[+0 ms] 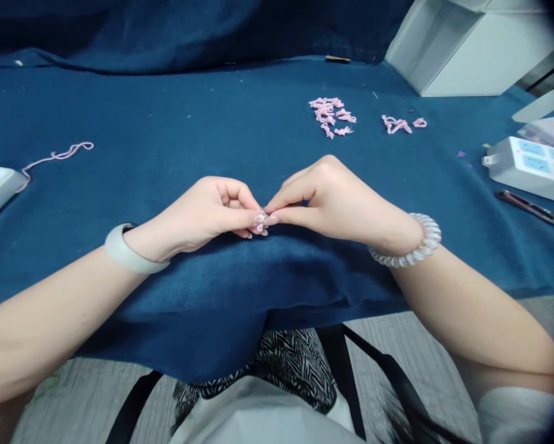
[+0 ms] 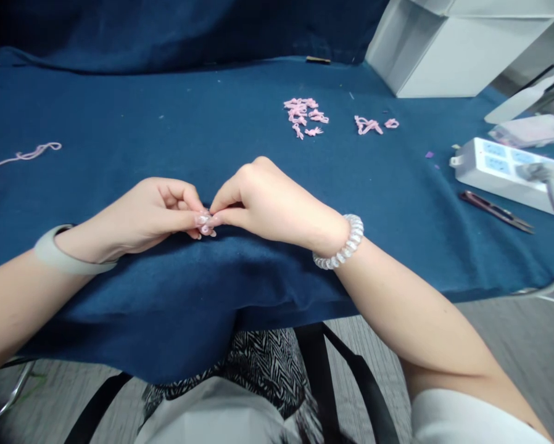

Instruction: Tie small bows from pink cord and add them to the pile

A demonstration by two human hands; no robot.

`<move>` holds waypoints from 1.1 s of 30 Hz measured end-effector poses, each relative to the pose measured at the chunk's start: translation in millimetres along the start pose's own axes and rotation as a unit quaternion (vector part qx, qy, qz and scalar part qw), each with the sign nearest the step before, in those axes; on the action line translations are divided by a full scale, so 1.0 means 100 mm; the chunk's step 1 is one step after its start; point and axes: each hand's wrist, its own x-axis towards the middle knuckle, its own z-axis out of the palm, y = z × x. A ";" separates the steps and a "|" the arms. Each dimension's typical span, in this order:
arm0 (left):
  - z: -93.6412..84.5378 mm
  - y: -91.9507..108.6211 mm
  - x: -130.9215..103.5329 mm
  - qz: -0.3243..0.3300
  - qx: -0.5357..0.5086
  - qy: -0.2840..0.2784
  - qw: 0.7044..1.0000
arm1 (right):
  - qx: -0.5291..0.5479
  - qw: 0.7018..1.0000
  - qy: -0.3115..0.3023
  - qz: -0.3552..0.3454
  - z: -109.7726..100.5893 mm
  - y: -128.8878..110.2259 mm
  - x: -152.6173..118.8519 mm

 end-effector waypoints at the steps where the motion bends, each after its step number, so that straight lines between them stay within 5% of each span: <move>1: 0.00 0.00 0.00 -0.010 0.004 -0.007 1.000 | -0.011 1.000 -0.008 -0.002 0.00 -0.01 0.00; 24: -0.05 0.02 0.02 -0.072 -0.012 -0.064 0.995 | 0.020 1.000 -0.021 0.008 0.12 0.09 0.03; 33: -0.04 0.03 0.01 -0.100 -0.067 -0.039 0.992 | 0.024 0.999 -0.024 0.018 0.14 0.06 0.01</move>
